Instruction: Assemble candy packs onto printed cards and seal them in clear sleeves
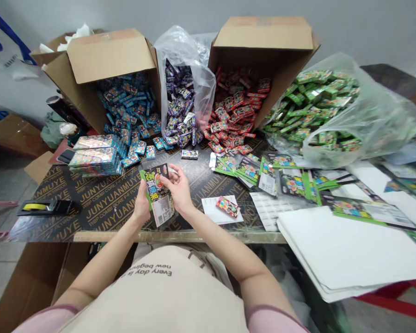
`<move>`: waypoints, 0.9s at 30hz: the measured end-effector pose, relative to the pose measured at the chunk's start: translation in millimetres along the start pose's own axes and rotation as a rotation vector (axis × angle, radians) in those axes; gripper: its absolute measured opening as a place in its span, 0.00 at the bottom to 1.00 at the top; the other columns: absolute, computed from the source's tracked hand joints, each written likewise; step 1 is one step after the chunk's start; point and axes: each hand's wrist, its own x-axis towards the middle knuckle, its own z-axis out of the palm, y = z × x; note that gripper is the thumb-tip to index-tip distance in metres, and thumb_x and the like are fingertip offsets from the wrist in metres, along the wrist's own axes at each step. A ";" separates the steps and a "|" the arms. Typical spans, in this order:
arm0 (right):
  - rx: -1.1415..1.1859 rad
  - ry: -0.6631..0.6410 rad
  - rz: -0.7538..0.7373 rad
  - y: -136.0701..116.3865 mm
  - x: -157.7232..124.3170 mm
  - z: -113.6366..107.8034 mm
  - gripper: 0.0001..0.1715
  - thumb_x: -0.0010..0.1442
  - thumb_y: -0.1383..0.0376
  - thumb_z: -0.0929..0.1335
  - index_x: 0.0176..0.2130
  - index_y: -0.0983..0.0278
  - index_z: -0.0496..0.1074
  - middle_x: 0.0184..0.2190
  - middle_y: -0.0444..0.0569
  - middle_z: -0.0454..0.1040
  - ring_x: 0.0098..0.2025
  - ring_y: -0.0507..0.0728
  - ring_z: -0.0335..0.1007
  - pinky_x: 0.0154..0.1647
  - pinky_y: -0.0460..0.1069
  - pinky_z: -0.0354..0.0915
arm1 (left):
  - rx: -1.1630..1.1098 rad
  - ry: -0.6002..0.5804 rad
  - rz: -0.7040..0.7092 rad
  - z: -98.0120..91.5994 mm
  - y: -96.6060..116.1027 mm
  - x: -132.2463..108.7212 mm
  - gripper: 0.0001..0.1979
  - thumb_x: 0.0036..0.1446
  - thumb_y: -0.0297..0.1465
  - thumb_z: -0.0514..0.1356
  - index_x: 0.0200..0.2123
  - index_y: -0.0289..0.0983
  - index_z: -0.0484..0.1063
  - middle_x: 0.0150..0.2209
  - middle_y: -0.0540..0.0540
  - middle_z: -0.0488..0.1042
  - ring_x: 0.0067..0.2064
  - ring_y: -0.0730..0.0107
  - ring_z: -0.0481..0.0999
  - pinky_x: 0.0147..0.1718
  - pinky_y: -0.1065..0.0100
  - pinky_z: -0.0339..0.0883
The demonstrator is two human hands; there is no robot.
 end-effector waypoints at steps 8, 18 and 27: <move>-0.512 0.092 -0.343 -8.1 -2.6 -10.0 0.38 0.42 0.60 0.77 0.52 0.56 0.65 0.54 0.49 0.68 0.57 0.60 0.62 0.56 0.56 0.60 | 0.002 -0.303 -0.341 -6.1 0.5 -10.5 0.23 0.40 0.42 0.65 0.38 0.33 0.76 0.37 0.43 0.79 0.46 0.51 0.75 0.47 0.59 0.66; -1.219 -0.851 -0.420 -46.0 29.6 -46.8 0.20 0.54 0.46 0.68 0.30 0.60 0.73 0.30 0.49 0.74 0.35 0.59 0.70 0.41 0.55 0.62 | 0.309 -0.444 -0.079 -27.5 10.8 -14.3 0.29 0.39 0.34 0.69 0.48 0.38 0.73 0.42 0.48 0.75 0.46 0.61 0.70 0.45 0.66 0.61; -1.228 -0.806 -0.220 -23.2 43.3 -57.0 0.13 0.57 0.48 0.64 0.35 0.52 0.69 0.29 0.53 0.73 0.30 0.66 0.70 0.29 0.60 0.64 | 0.461 -0.341 -0.103 -50.7 8.2 -29.6 0.15 0.47 0.42 0.65 0.30 0.36 0.73 0.27 0.54 0.66 0.34 0.70 0.67 0.34 0.70 0.58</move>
